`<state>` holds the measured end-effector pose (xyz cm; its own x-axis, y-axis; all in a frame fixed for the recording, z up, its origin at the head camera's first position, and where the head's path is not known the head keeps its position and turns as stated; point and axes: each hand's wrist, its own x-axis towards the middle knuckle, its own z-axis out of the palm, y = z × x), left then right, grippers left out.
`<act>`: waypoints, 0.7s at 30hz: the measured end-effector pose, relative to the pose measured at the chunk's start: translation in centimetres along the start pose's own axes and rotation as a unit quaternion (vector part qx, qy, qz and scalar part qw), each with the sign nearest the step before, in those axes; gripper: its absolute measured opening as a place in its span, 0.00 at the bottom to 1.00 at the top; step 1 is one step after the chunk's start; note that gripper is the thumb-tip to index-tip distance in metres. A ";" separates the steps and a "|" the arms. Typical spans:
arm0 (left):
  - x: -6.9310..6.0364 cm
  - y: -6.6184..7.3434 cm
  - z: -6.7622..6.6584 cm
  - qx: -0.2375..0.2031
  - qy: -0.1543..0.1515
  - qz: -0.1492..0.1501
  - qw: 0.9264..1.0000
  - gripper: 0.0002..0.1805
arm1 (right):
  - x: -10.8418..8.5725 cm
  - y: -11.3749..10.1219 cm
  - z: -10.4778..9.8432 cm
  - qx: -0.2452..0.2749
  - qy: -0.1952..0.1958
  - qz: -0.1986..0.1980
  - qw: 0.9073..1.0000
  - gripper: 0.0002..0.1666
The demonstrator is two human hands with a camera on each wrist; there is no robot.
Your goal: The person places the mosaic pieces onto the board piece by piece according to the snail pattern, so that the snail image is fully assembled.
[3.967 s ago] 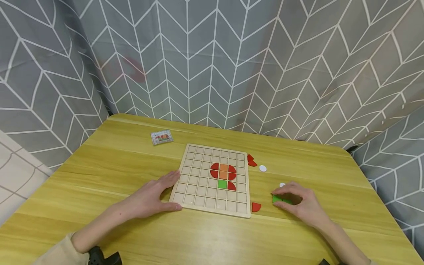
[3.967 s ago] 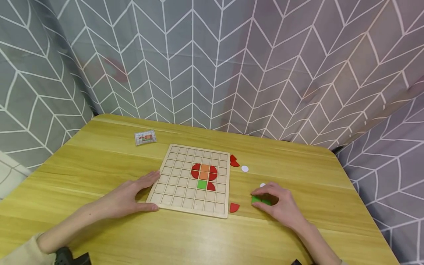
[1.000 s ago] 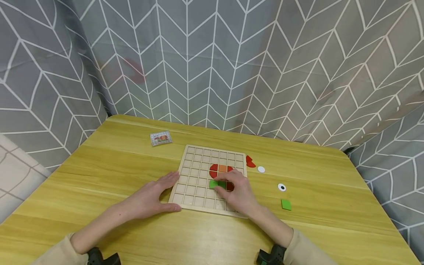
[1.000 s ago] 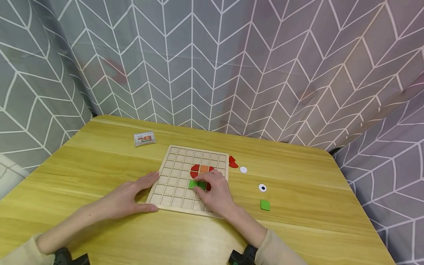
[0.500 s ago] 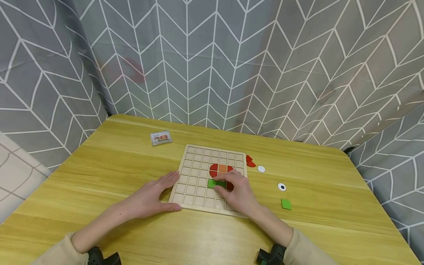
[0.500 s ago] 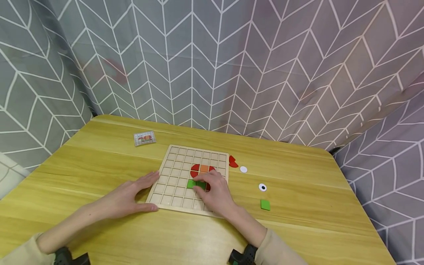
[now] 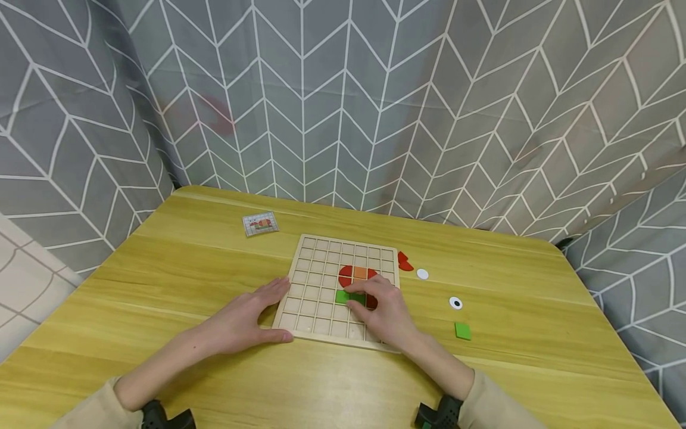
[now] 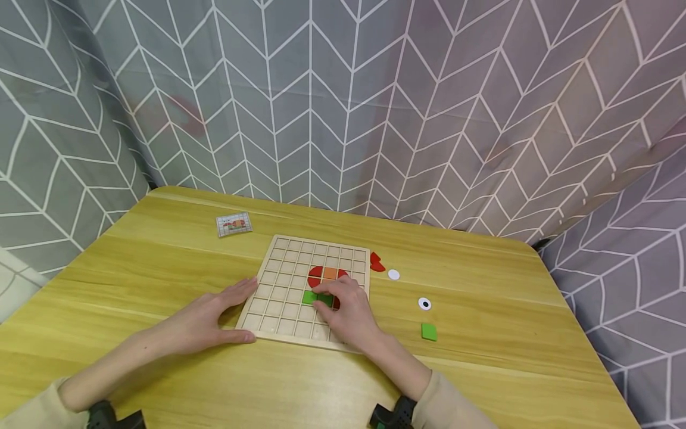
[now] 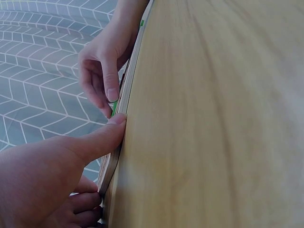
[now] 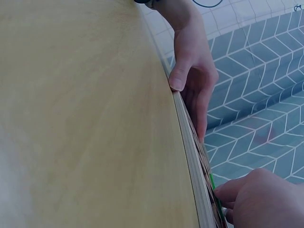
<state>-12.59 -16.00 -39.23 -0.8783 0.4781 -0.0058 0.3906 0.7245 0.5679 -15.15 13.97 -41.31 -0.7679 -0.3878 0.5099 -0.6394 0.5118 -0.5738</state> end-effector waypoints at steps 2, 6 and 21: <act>0.0 0.0 0.0 0.003 0.003 0.003 1.000 0.56 | 0.0 0.1 0.0 0.000 0.005 -0.003 1.000 0.14; -0.1 0.0 -0.1 0.009 0.007 0.008 1.000 0.56 | 0.0 0.3 -0.3 0.011 0.031 -0.014 0.999 0.13; -0.1 0.1 -0.2 0.002 0.006 0.007 1.000 0.56 | -4.3 3.7 -7.6 0.087 0.010 0.038 0.995 0.15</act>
<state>-12.47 -16.07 -38.97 -0.8763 0.4817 0.0119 0.4035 0.7201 0.5644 -13.85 23.33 -40.77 -0.8143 -0.3374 0.4723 -0.5781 0.3977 -0.7125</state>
